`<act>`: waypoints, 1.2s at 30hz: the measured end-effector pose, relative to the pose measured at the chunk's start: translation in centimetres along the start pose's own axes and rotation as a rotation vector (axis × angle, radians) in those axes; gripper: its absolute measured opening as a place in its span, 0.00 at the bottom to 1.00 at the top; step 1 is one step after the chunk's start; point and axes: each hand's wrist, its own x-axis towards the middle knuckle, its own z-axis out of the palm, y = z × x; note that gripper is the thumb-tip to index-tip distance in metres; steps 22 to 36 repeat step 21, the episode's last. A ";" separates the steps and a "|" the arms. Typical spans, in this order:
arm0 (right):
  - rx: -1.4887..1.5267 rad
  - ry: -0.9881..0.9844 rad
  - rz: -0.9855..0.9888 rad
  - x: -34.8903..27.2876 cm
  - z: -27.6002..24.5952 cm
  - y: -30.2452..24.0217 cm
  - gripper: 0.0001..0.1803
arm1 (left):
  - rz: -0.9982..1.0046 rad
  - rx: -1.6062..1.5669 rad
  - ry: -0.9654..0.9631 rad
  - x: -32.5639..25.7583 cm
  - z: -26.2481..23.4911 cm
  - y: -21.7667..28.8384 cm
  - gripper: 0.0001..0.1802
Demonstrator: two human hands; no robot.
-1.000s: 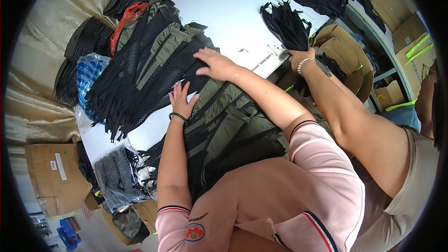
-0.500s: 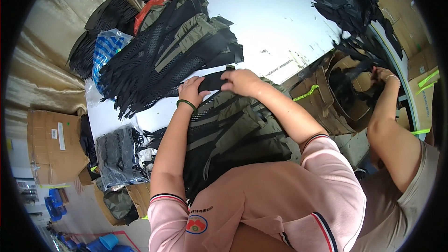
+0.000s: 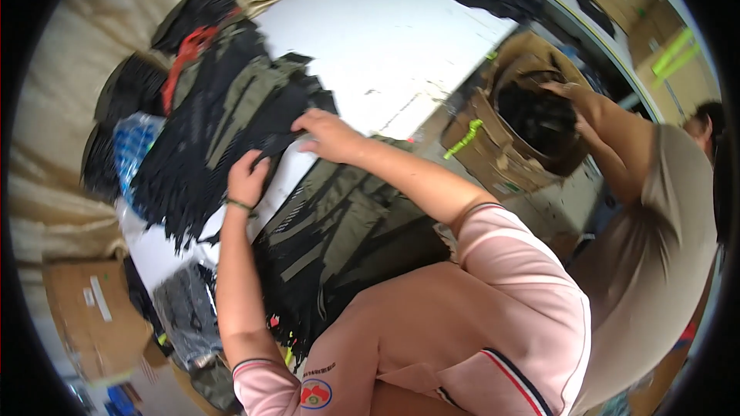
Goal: The recorder is inspecting and sorting fabric pieces at a workshop table.
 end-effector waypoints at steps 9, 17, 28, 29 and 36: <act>0.270 -0.007 0.111 -0.2 -2.8 -4.9 0.20 | 0.101 -0.129 -0.046 -0.6 1.7 5.5 0.15; -0.200 0.186 -0.212 -3.3 -5.5 -9.4 0.25 | -0.119 -0.688 -0.076 -1.9 2.1 5.9 0.05; -0.133 -0.035 0.008 -3.4 -3.6 -6.2 0.23 | -0.108 -0.760 -0.039 -2.6 3.1 6.7 0.07; -0.133 -0.035 0.008 -3.4 -3.6 -6.2 0.23 | -0.108 -0.760 -0.039 -2.6 3.1 6.7 0.07; -0.133 -0.035 0.008 -3.4 -3.6 -6.2 0.23 | -0.108 -0.760 -0.039 -2.6 3.1 6.7 0.07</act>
